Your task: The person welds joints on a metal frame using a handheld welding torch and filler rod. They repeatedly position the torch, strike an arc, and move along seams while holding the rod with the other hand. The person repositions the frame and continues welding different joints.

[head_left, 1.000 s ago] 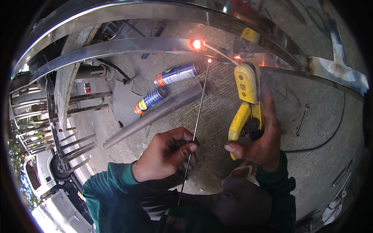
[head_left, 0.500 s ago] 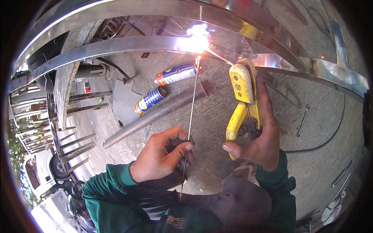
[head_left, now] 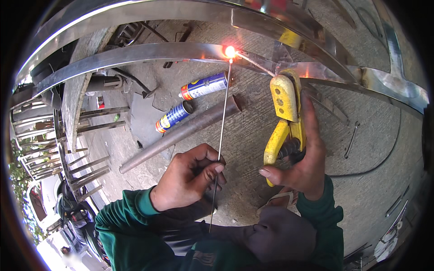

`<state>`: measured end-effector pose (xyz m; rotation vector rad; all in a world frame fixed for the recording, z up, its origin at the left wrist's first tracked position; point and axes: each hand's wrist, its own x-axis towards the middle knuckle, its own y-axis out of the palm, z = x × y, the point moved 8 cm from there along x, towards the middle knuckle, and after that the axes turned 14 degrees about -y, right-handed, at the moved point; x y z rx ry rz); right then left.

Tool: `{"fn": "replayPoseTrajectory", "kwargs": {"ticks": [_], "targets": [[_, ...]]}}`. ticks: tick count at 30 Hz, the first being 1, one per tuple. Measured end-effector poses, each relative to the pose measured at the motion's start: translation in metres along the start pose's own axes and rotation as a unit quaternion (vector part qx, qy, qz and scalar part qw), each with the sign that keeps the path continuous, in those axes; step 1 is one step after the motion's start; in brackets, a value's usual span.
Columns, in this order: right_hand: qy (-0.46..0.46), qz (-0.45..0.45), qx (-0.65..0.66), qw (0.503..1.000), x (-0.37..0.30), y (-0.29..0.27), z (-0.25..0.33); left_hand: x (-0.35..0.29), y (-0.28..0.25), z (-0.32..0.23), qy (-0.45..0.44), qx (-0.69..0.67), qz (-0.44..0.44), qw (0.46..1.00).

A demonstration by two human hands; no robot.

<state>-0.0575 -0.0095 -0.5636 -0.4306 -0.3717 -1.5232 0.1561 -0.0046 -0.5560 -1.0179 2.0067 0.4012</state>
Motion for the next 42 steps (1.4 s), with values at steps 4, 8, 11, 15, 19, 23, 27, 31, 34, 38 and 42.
{"fn": "replayPoseTrajectory", "kwargs": {"ticks": [4,8,11,15,19,23,27,31,34,38,42], "targets": [[-0.004,0.004,-0.014,1.000,0.003,0.001,-0.002,0.003,0.000,0.001,-0.010,-0.010,-0.001,1.000],[-0.009,0.023,-0.039,0.999,0.006,0.003,0.000,0.002,-0.002,0.000,0.004,-0.017,-0.007,1.000],[0.043,0.030,-0.042,0.998,0.002,0.006,-0.005,0.002,-0.007,-0.007,0.052,0.024,-0.034,0.998],[0.075,0.030,-0.031,0.996,-0.001,0.008,-0.011,0.004,-0.009,-0.004,0.017,0.033,-0.016,0.999],[-0.042,0.049,-0.046,0.997,0.008,0.009,-0.001,0.004,-0.011,-0.004,0.006,-0.018,-0.018,1.000],[0.001,0.028,-0.027,0.999,0.010,0.005,-0.007,0.005,-0.011,-0.002,-0.026,-0.033,-0.007,0.999],[0.005,0.033,-0.027,0.999,0.012,0.007,-0.007,0.006,-0.012,-0.002,-0.039,-0.033,-0.007,0.999],[0.003,0.041,-0.037,0.998,0.011,0.009,-0.010,0.006,-0.013,-0.003,-0.044,-0.030,-0.011,0.999],[0.024,0.049,-0.069,0.996,0.007,0.012,-0.016,0.006,-0.016,-0.007,-0.028,-0.014,-0.019,0.999],[0.148,0.023,-0.063,0.987,-0.010,0.008,-0.022,0.005,-0.015,-0.001,-0.057,-0.055,-0.008,0.997],[0.168,0.030,-0.079,0.982,-0.020,0.003,-0.007,-0.004,-0.003,-0.008,0.022,0.030,-0.032,0.999]]}}
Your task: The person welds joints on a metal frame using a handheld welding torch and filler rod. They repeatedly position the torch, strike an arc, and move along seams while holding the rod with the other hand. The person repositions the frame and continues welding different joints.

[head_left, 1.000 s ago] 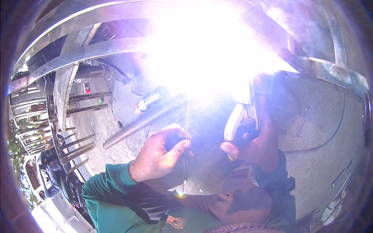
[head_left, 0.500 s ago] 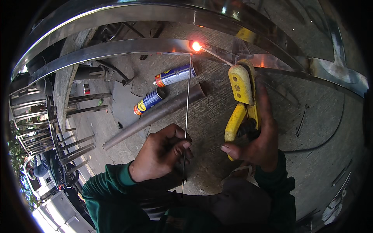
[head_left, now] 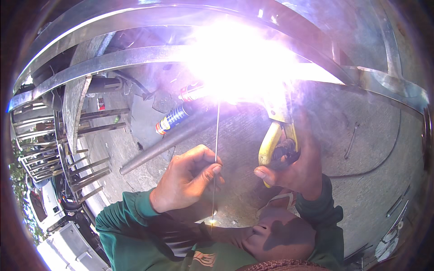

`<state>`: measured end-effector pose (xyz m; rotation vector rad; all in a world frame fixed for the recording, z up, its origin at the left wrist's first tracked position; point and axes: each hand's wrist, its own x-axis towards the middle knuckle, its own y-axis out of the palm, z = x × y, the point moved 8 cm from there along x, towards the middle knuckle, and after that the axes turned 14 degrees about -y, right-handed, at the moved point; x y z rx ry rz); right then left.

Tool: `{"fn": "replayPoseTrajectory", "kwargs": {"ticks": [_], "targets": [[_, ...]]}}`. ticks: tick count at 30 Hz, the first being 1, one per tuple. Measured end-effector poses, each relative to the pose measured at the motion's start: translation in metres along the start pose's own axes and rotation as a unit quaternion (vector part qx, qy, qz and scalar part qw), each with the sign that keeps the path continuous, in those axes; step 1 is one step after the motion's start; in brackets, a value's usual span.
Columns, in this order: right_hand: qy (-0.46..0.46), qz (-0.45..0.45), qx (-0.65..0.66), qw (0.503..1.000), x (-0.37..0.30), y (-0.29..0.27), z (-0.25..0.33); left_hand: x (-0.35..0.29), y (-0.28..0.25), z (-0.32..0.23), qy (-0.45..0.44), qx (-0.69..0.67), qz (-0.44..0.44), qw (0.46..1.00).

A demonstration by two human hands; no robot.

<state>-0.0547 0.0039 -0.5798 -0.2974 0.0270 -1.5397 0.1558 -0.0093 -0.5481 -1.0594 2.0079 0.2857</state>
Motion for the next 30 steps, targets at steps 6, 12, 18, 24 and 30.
{"fn": "replayPoseTrajectory", "kwargs": {"ticks": [6,12,18,24,30], "targets": [[-0.191,-0.040,0.061,0.979,-0.006,-0.012,0.026,-0.014,0.022,0.010,0.002,-0.024,0.020,1.000],[-0.157,-0.014,0.057,0.986,-0.019,-0.009,0.023,-0.024,0.027,0.025,-0.065,-0.074,0.023,0.995],[-0.168,-0.015,0.048,0.984,-0.013,-0.006,0.023,-0.020,0.025,0.020,-0.044,-0.043,0.020,0.998],[-0.116,-0.015,0.084,0.990,-0.012,-0.003,0.019,-0.021,0.023,0.021,-0.062,-0.063,0.021,0.996],[-0.169,-0.014,0.055,0.984,-0.011,-0.006,0.024,-0.022,0.024,0.020,-0.045,-0.097,0.020,0.994]]}}
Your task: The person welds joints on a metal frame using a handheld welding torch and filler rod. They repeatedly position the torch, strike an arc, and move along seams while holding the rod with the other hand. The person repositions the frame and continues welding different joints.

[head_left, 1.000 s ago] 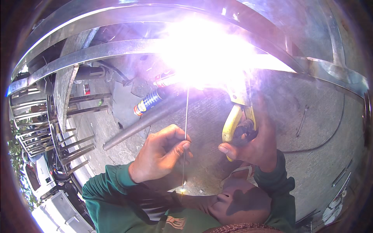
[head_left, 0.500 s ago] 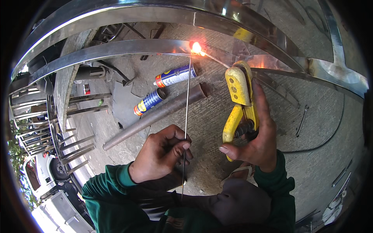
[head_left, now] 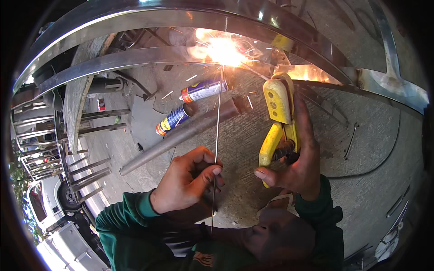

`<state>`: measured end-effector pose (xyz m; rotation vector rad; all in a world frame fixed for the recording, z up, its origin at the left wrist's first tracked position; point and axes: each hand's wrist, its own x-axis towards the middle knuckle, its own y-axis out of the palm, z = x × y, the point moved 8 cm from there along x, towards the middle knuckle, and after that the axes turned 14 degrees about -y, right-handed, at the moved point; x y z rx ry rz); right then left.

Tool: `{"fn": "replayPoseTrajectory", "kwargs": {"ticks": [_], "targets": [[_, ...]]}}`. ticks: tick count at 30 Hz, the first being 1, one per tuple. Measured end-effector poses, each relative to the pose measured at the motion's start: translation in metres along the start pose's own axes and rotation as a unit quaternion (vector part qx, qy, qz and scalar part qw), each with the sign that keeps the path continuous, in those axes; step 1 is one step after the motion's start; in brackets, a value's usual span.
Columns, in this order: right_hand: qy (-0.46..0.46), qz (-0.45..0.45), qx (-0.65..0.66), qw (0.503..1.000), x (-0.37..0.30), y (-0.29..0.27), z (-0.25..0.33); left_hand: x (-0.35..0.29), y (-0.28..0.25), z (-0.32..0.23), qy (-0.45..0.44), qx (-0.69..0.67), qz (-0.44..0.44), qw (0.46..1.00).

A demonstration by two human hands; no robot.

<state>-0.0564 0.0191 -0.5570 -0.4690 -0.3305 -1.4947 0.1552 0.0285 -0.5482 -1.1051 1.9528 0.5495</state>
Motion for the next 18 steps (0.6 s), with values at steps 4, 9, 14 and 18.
{"fn": "replayPoseTrajectory", "kwargs": {"ticks": [4,9,14,18], "targets": [[-0.002,-0.006,0.010,1.000,-0.001,-0.001,0.000,-0.001,0.002,0.001,-0.011,0.054,0.000,0.999],[0.006,0.003,0.008,1.000,-0.001,0.000,-0.004,0.001,-0.001,-0.002,-0.014,0.046,-0.001,0.999],[0.012,0.007,0.004,1.000,0.001,0.004,-0.005,0.001,-0.001,-0.001,-0.026,0.028,0.004,0.999],[0.075,0.017,0.040,0.996,-0.001,0.008,-0.011,0.001,-0.002,-0.006,-0.004,0.066,-0.012,0.998]]}}
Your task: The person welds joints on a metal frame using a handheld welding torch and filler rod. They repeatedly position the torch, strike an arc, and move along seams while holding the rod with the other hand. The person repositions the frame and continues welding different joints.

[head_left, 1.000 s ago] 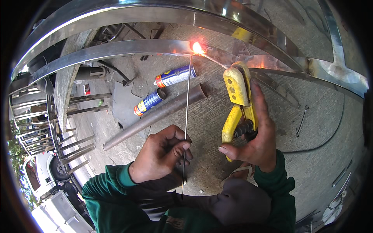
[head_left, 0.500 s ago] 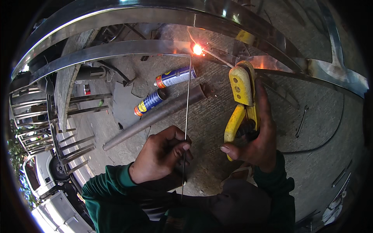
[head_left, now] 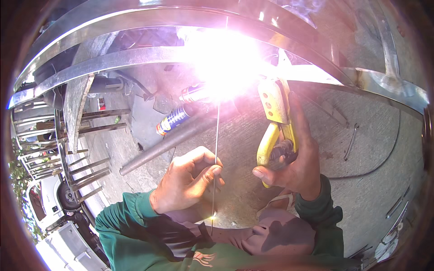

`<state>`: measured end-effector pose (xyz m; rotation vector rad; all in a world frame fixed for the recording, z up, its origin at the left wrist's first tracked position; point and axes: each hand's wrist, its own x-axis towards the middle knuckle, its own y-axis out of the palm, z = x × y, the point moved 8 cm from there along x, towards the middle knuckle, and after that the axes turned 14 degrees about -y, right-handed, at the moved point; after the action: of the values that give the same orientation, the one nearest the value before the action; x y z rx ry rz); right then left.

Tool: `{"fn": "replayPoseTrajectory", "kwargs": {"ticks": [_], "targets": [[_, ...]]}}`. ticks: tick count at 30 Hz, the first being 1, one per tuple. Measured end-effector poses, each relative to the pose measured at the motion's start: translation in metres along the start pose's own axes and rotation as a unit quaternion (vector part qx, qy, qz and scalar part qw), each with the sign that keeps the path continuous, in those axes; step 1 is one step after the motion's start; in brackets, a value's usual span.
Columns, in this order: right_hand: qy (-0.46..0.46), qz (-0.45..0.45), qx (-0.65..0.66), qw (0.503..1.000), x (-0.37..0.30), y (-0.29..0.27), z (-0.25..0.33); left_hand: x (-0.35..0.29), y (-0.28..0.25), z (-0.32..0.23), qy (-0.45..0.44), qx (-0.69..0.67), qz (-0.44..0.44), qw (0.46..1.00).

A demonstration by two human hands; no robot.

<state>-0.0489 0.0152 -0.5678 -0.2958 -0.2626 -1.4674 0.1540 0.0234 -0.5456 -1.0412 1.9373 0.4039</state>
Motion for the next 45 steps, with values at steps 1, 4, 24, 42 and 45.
{"fn": "replayPoseTrajectory", "kwargs": {"ticks": [1,4,24,42,45], "targets": [[-0.024,0.002,-0.007,1.000,0.001,0.000,0.005,0.000,-0.001,-0.001,0.007,-0.018,-0.002,1.000],[0.099,0.031,0.000,0.995,-0.006,0.004,-0.010,0.000,-0.002,-0.006,0.028,0.032,-0.018,0.999],[0.002,-0.002,-0.013,1.000,0.005,0.001,-0.003,0.001,-0.005,-0.006,0.030,0.023,-0.019,0.999],[-0.012,-0.096,-0.049,0.994,-0.010,-0.013,-0.012,0.005,-0.006,0.002,0.001,-0.011,0.003,1.000],[-0.045,-0.102,-0.084,0.990,-0.006,-0.014,-0.007,0.007,-0.006,0.003,-0.002,-0.019,0.005,1.000]]}}
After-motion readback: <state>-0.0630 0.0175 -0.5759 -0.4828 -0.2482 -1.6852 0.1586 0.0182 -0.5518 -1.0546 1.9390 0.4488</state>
